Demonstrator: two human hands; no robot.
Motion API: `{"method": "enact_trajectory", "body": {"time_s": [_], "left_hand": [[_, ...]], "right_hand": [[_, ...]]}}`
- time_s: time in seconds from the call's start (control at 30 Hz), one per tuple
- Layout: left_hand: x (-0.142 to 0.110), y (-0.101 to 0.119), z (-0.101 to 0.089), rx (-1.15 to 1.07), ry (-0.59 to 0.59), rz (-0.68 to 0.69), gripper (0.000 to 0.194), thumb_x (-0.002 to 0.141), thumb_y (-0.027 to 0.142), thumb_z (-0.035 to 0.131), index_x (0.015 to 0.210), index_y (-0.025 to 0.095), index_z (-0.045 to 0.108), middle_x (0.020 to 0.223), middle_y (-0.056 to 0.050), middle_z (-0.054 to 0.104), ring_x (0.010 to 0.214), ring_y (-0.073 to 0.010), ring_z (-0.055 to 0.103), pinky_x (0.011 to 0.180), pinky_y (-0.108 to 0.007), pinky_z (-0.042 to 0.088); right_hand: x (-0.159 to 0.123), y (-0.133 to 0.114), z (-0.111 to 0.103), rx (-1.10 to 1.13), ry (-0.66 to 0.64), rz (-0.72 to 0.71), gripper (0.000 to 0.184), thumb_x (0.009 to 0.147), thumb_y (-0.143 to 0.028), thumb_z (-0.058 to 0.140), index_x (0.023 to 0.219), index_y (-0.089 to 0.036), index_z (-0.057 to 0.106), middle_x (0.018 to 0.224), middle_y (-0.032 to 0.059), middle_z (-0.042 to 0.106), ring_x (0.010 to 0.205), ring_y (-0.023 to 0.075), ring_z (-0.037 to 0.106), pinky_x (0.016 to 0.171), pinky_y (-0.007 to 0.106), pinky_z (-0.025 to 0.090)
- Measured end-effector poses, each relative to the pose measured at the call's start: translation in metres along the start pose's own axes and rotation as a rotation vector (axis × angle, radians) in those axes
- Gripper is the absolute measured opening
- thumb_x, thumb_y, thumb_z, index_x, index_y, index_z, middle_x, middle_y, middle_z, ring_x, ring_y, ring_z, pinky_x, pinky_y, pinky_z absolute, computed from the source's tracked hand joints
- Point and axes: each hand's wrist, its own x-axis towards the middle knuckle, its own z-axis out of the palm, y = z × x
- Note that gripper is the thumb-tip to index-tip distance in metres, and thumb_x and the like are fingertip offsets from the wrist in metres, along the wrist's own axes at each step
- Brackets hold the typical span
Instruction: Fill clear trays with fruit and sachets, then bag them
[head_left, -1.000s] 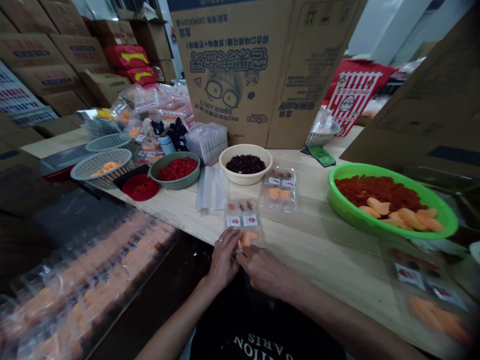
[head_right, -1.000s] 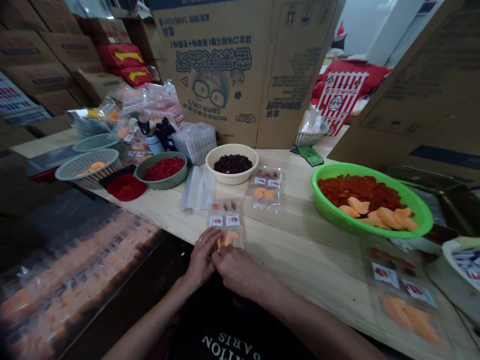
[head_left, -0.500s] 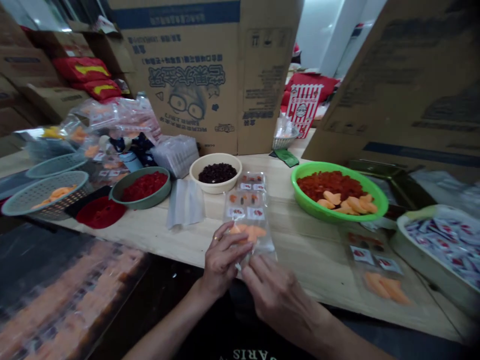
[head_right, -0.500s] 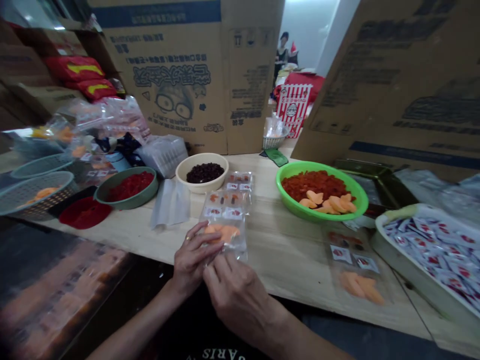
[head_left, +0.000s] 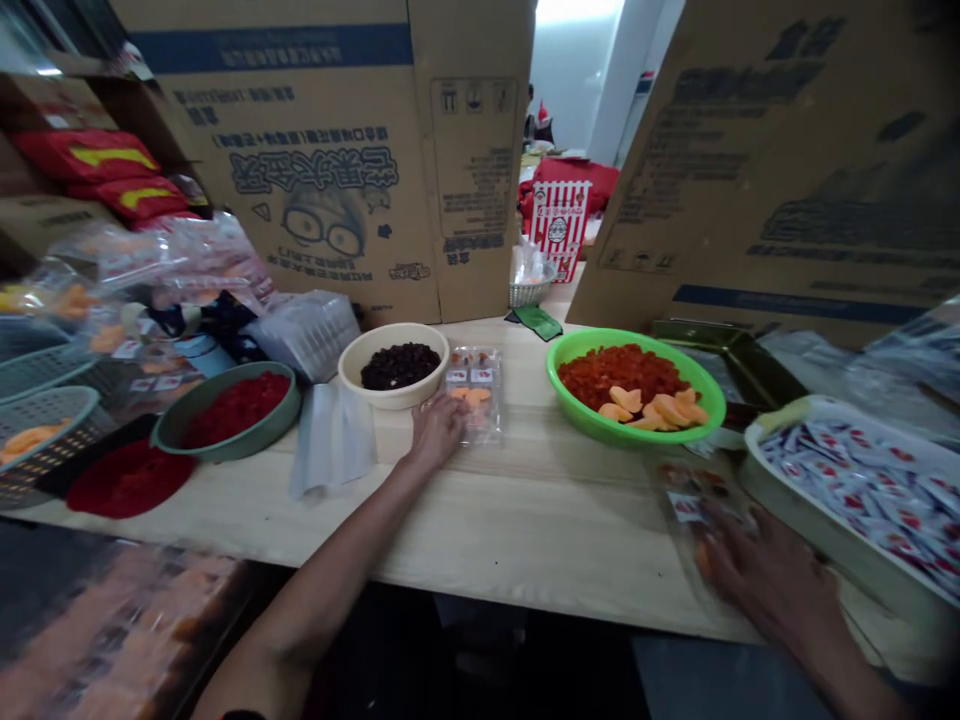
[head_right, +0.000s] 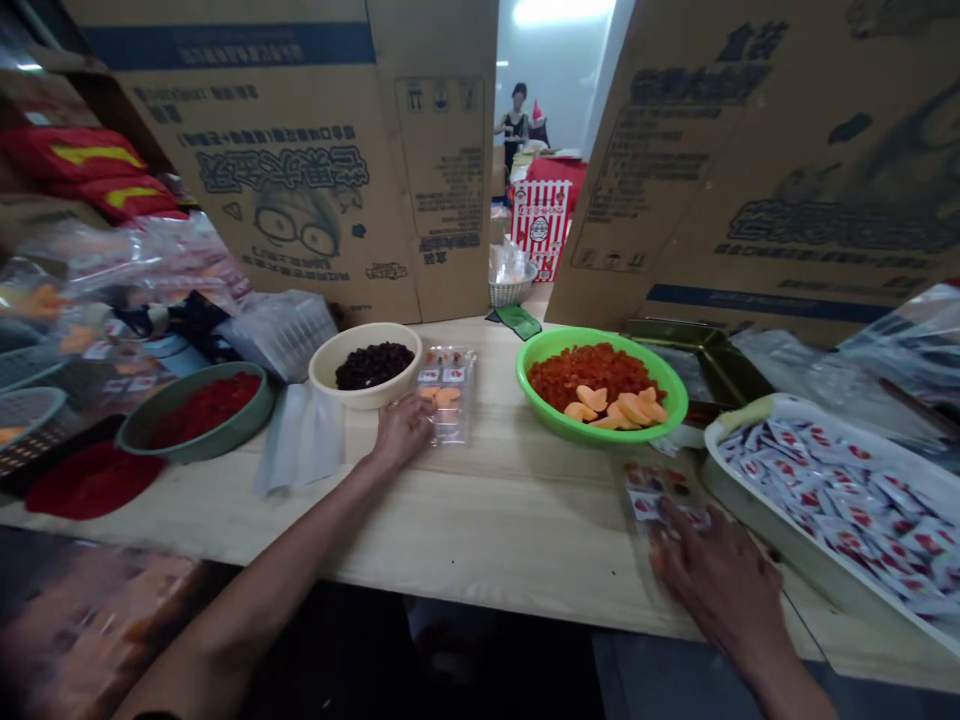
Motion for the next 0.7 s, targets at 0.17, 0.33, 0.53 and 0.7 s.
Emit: {"method": "enact_trajectory", "body": {"time_s": [0.17,0.33,0.53,0.7], "left_hand": [[-0.048,-0.01,-0.086,0.156,-0.117,0.004,0.042,0.083,0.017,0.053,0.122,0.022,0.065,0.123,-0.008,0.068,0.116,-0.0263,0.061,0.103,-0.042,0.046],[-0.091,-0.077,-0.154,0.434,-0.286,-0.403,0.038,0.081,0.043,0.068,0.108,0.016,0.071,0.107,-0.012,0.063,0.099,-0.0302,0.06,0.097,-0.045,0.044],[-0.103,-0.118,-0.159,0.385,-0.288,-0.467,0.024,0.091,0.035,0.056,0.088,0.019,0.074,0.089,-0.006,0.062,0.087,-0.0215,0.06,0.088,-0.034,0.044],[-0.103,-0.087,-0.142,0.513,-0.224,-0.398,0.034,0.1,0.034,0.045,0.085,0.017,0.07,0.096,-0.011,0.064,0.099,-0.0279,0.057,0.09,-0.04,0.04]], "right_hand": [[-0.009,-0.025,0.019,0.021,-0.091,-0.012,0.063,0.101,-0.055,0.021,0.145,-0.027,0.057,0.146,0.0206,0.044,0.123,0.0414,0.054,0.083,0.059,0.055],[-0.018,-0.114,0.006,0.056,-0.066,-0.169,0.052,0.101,-0.043,0.033,0.144,-0.028,0.057,0.149,0.0229,0.042,0.127,0.0404,0.051,0.086,0.057,0.053],[-0.011,-0.175,-0.004,0.086,-0.043,-0.314,0.047,0.099,-0.036,0.044,0.142,-0.027,0.06,0.151,0.0226,0.044,0.135,0.0429,0.045,0.097,0.06,0.046],[-0.004,-0.228,-0.042,0.217,0.016,-0.437,0.047,0.098,-0.022,0.041,0.141,-0.017,0.058,0.152,0.0222,0.044,0.14,0.0402,0.041,0.108,0.06,0.039]]}}
